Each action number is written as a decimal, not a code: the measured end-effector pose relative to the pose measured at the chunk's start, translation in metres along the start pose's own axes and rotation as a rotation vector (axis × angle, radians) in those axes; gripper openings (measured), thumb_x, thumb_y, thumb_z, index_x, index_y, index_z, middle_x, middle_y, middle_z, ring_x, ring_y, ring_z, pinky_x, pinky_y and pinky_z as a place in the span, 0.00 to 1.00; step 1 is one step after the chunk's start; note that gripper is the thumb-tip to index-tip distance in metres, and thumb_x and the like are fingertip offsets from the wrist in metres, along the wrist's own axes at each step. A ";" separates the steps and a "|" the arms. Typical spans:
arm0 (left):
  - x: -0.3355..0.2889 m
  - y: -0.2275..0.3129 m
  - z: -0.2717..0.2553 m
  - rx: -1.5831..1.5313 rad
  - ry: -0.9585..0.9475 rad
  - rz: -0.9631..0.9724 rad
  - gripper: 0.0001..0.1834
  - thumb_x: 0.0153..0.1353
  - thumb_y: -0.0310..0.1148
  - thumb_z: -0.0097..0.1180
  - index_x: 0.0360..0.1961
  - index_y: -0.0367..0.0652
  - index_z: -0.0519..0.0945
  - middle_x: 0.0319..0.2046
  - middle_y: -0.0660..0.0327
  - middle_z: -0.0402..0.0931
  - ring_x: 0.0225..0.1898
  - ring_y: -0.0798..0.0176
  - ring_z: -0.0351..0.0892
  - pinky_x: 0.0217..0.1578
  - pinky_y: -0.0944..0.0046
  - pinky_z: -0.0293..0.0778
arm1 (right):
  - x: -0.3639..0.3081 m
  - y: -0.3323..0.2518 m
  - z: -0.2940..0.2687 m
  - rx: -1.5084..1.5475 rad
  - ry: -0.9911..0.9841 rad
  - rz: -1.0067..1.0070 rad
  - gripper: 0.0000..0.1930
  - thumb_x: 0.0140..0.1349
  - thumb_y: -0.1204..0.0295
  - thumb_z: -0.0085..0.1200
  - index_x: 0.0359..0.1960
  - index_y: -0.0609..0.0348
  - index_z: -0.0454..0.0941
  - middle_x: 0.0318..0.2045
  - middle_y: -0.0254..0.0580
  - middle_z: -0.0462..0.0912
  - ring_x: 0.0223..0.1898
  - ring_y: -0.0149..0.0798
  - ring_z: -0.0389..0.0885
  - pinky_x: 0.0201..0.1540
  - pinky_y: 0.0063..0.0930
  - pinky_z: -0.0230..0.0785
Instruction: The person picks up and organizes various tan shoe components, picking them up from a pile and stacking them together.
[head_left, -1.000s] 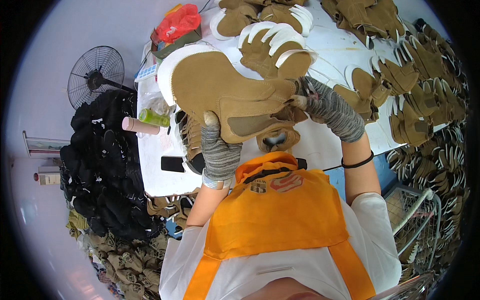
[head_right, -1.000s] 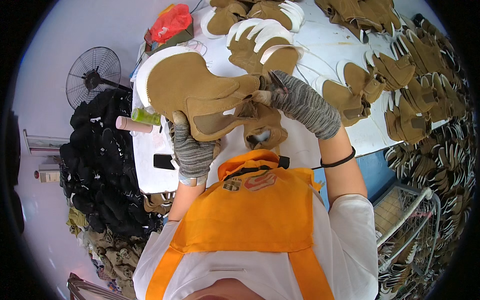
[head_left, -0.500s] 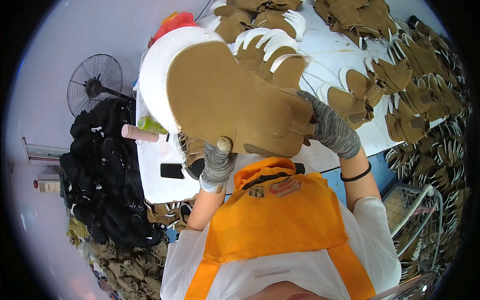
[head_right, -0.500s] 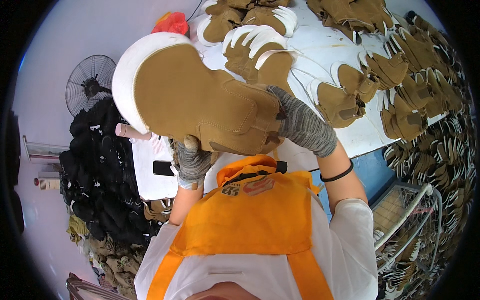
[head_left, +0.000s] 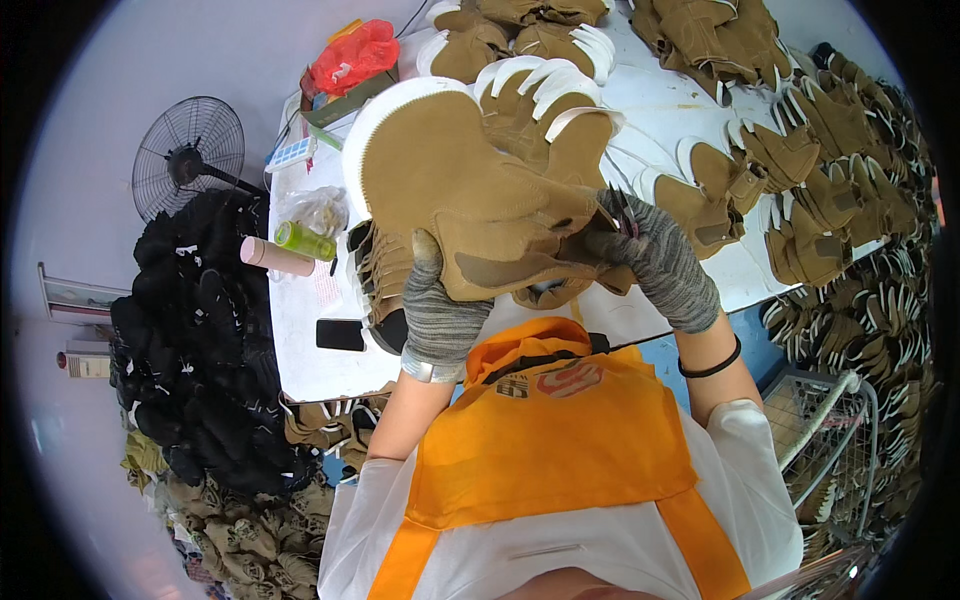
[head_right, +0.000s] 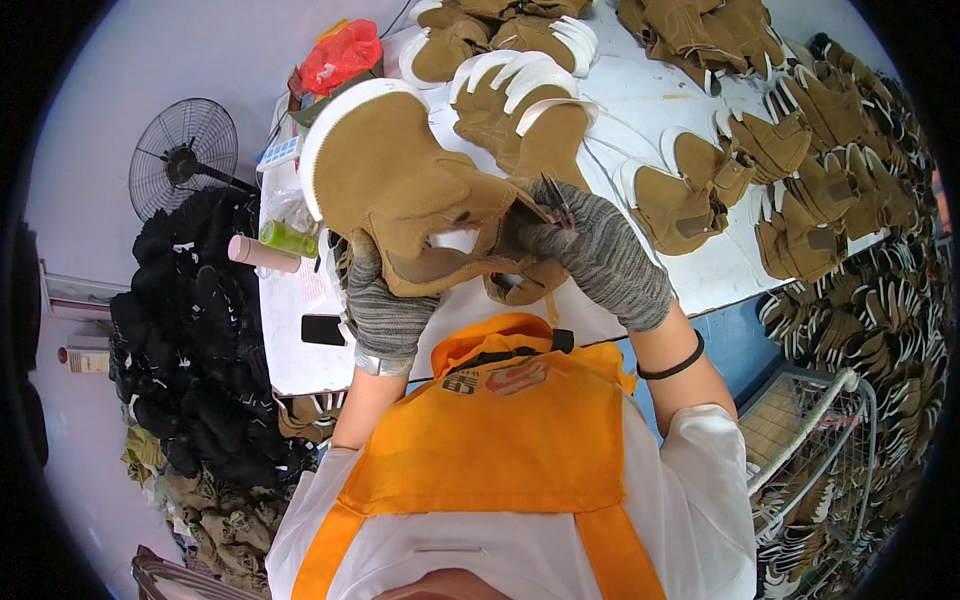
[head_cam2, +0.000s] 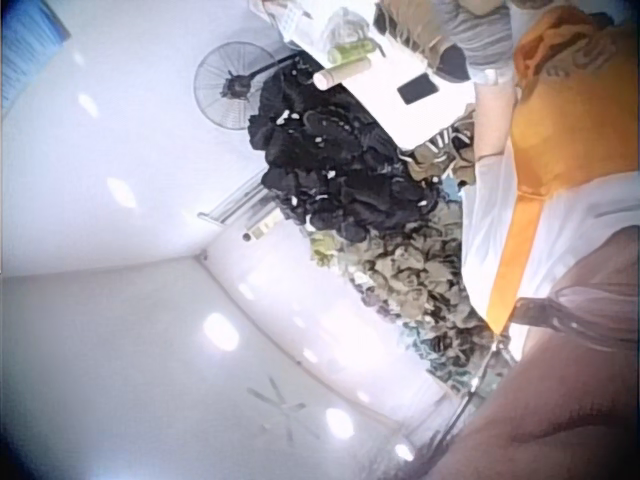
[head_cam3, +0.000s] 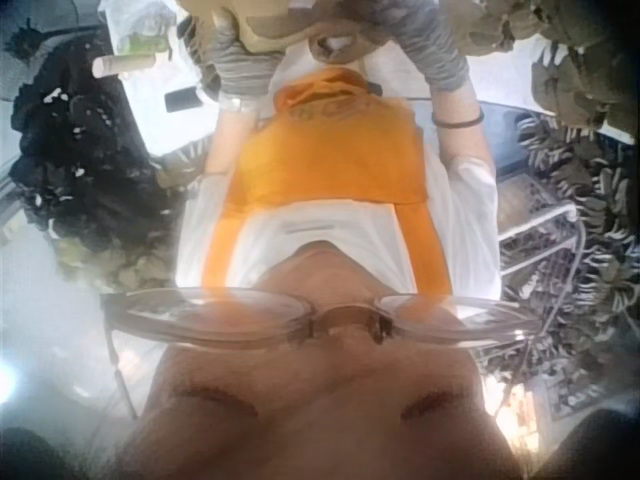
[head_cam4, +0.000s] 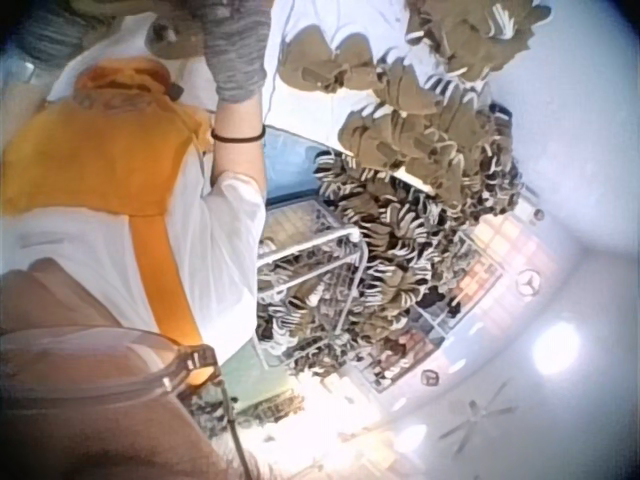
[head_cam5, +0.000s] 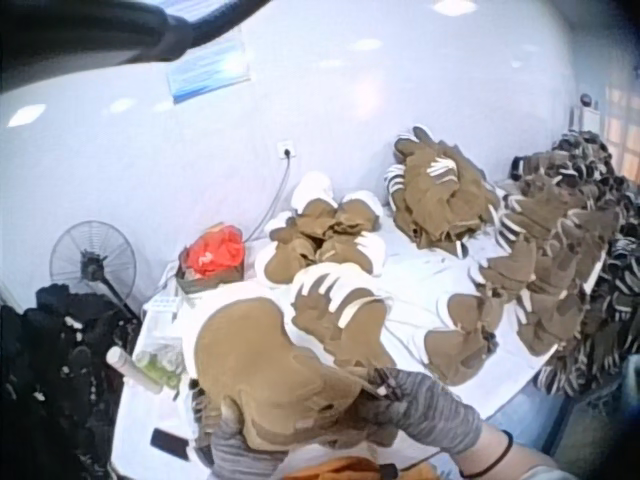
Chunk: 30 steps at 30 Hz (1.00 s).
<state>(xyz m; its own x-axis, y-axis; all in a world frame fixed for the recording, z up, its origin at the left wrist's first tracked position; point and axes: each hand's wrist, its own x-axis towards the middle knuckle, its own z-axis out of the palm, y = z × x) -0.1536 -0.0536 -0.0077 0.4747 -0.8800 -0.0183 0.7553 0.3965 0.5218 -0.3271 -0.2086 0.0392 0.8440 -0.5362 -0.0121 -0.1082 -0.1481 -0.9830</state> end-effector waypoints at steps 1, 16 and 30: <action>0.000 0.001 0.001 -0.004 -0.010 -0.002 0.32 0.62 0.49 0.49 0.62 0.44 0.60 0.59 0.53 0.62 0.61 0.51 0.62 0.60 0.46 0.62 | 0.001 0.000 -0.003 -0.103 -0.009 -0.013 0.19 0.61 0.67 0.51 0.52 0.63 0.72 0.39 0.43 0.81 0.42 0.34 0.78 0.50 0.26 0.69; -0.012 0.006 0.013 -0.256 0.040 -0.125 0.21 0.67 0.48 0.44 0.54 0.48 0.69 0.49 0.59 0.72 0.51 0.59 0.71 0.53 0.51 0.70 | -0.006 0.015 -0.001 -0.413 0.049 -0.319 0.17 0.67 0.67 0.44 0.53 0.64 0.71 0.43 0.48 0.79 0.42 0.37 0.78 0.47 0.28 0.71; 0.049 -0.023 -0.093 -1.141 -0.320 -0.339 0.33 0.65 0.56 0.38 0.65 0.48 0.55 0.63 0.53 0.58 0.62 0.47 0.60 0.61 0.41 0.59 | -0.003 -0.012 0.056 -0.103 0.092 -0.096 0.29 0.56 0.68 0.60 0.55 0.65 0.61 0.44 0.49 0.74 0.45 0.36 0.76 0.47 0.28 0.72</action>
<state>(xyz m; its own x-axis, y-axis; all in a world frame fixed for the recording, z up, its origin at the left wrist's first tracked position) -0.1059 -0.0816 -0.1004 0.1670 -0.9437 0.2855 0.8572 -0.0041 -0.5150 -0.2994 -0.1590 0.0406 0.8017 -0.5889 0.1022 -0.0868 -0.2840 -0.9549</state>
